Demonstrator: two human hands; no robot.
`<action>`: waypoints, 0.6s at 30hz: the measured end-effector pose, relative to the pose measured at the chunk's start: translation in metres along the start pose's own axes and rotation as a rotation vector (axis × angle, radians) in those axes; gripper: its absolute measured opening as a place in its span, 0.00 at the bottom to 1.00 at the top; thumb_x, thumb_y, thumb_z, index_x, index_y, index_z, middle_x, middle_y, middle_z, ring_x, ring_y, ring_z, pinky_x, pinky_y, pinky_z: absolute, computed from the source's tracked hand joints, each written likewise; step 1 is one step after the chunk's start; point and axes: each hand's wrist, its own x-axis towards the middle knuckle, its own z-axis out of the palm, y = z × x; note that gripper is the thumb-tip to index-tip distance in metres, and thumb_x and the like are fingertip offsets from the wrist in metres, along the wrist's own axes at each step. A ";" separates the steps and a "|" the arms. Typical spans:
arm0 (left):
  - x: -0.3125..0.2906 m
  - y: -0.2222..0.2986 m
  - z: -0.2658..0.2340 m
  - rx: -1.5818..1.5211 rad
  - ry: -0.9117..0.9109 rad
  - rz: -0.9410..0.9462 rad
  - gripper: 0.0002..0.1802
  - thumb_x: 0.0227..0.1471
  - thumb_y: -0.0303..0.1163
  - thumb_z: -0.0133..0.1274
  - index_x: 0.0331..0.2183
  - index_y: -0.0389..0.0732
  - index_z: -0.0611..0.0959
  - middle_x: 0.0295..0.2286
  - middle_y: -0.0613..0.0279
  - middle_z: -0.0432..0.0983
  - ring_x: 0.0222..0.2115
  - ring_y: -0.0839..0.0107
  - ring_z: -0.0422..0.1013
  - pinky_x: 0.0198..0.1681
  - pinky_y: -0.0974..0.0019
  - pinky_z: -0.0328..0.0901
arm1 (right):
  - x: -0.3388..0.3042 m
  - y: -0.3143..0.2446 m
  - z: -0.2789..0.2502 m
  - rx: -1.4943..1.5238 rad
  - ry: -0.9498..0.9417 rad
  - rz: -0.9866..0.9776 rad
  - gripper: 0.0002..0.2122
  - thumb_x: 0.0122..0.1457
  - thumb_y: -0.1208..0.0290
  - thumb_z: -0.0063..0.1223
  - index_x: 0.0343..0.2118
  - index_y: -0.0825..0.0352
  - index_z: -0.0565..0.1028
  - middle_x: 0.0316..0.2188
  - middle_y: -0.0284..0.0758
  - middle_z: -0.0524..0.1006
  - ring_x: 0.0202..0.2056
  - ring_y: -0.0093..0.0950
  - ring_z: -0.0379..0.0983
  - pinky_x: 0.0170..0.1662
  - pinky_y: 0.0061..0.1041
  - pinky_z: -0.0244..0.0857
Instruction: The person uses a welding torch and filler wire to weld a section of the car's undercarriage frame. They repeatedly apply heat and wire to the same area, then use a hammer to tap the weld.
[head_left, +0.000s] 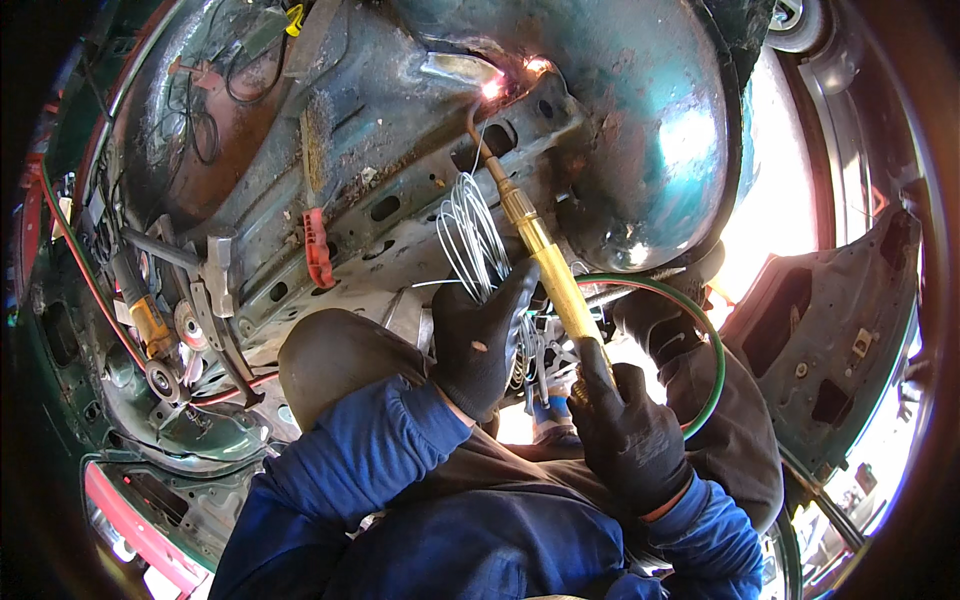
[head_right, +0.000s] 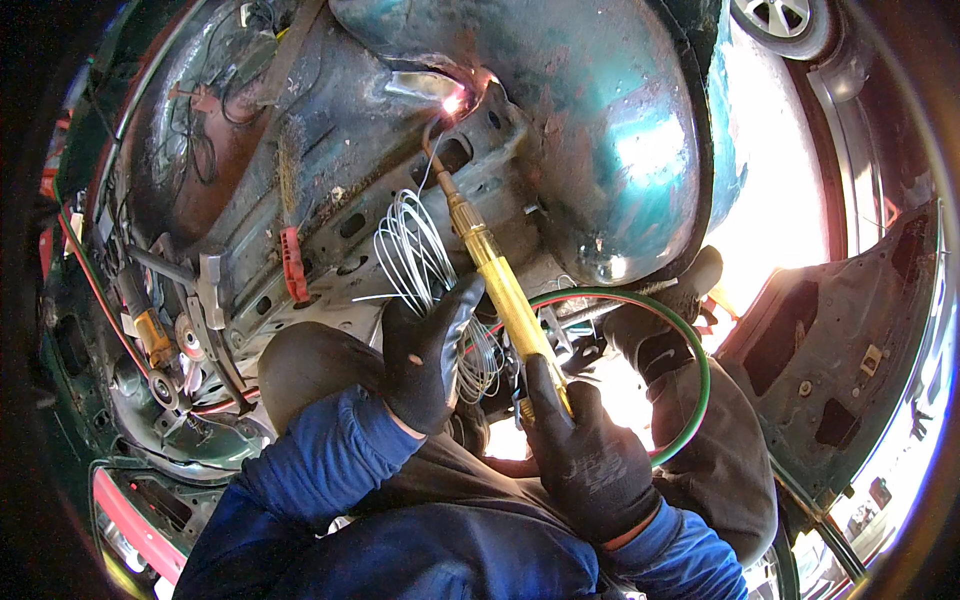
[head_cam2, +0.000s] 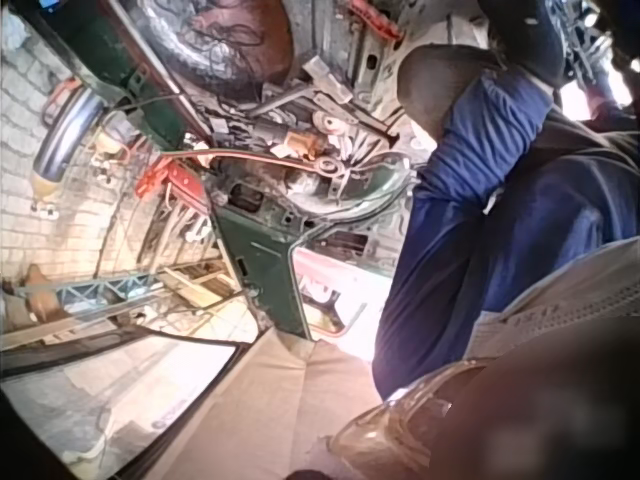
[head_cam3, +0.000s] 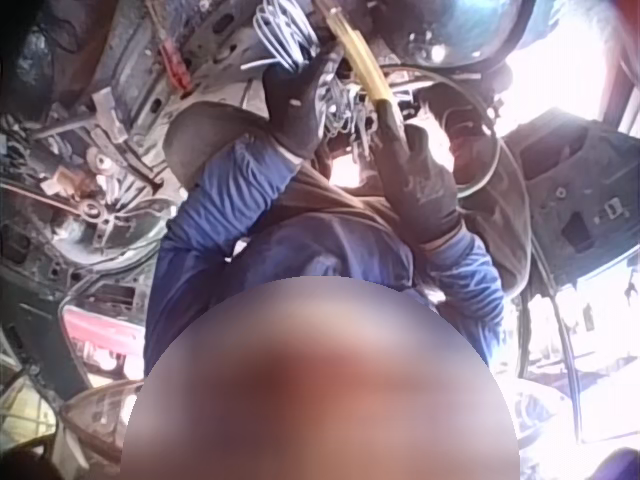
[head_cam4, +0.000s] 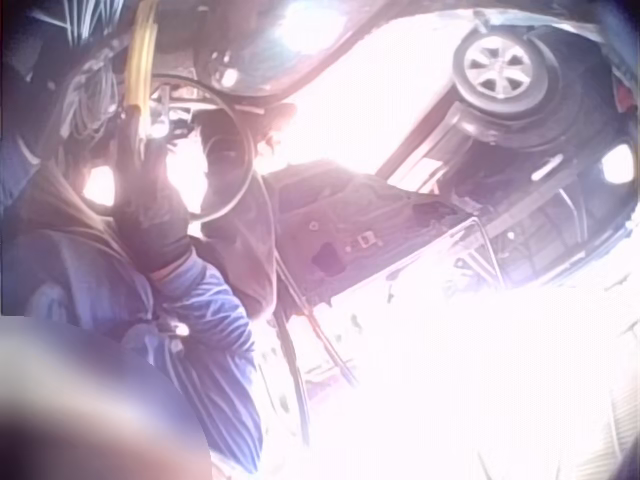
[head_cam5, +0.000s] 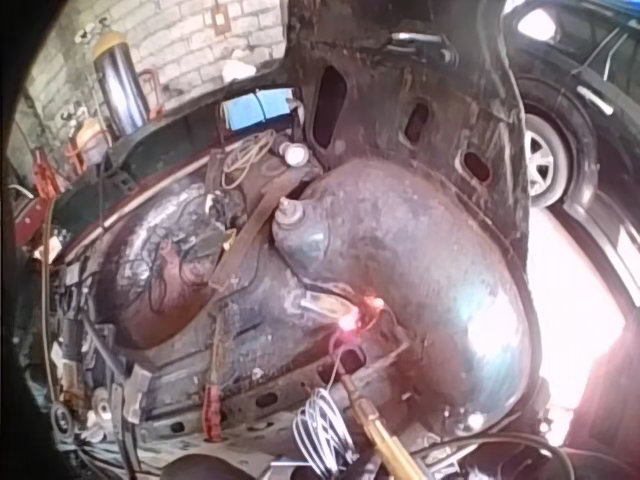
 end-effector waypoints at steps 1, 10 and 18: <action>0.002 0.006 -0.002 0.042 -0.008 -0.007 0.24 0.61 0.16 0.55 0.58 0.38 0.83 0.43 0.52 0.85 0.40 0.66 0.84 0.44 0.63 0.77 | -0.001 0.001 0.002 -0.010 -0.004 0.008 0.43 0.57 0.50 0.70 0.71 0.65 0.63 0.42 0.44 0.74 0.29 0.37 0.82 0.26 0.34 0.76; 0.000 -0.009 0.000 0.099 0.014 0.046 0.25 0.61 0.15 0.55 0.58 0.41 0.83 0.37 0.54 0.82 0.34 0.66 0.81 0.40 0.63 0.74 | -0.003 0.003 0.007 0.001 0.003 0.012 0.39 0.59 0.58 0.69 0.71 0.65 0.64 0.42 0.44 0.74 0.29 0.36 0.82 0.25 0.34 0.75; -0.001 0.008 0.005 -0.250 0.057 -0.170 0.25 0.61 0.16 0.56 0.58 0.43 0.85 0.38 0.59 0.83 0.36 0.73 0.81 0.39 0.65 0.74 | -0.002 0.003 0.001 0.008 -0.007 -0.010 0.49 0.53 0.44 0.73 0.71 0.66 0.62 0.42 0.44 0.74 0.29 0.36 0.81 0.25 0.33 0.74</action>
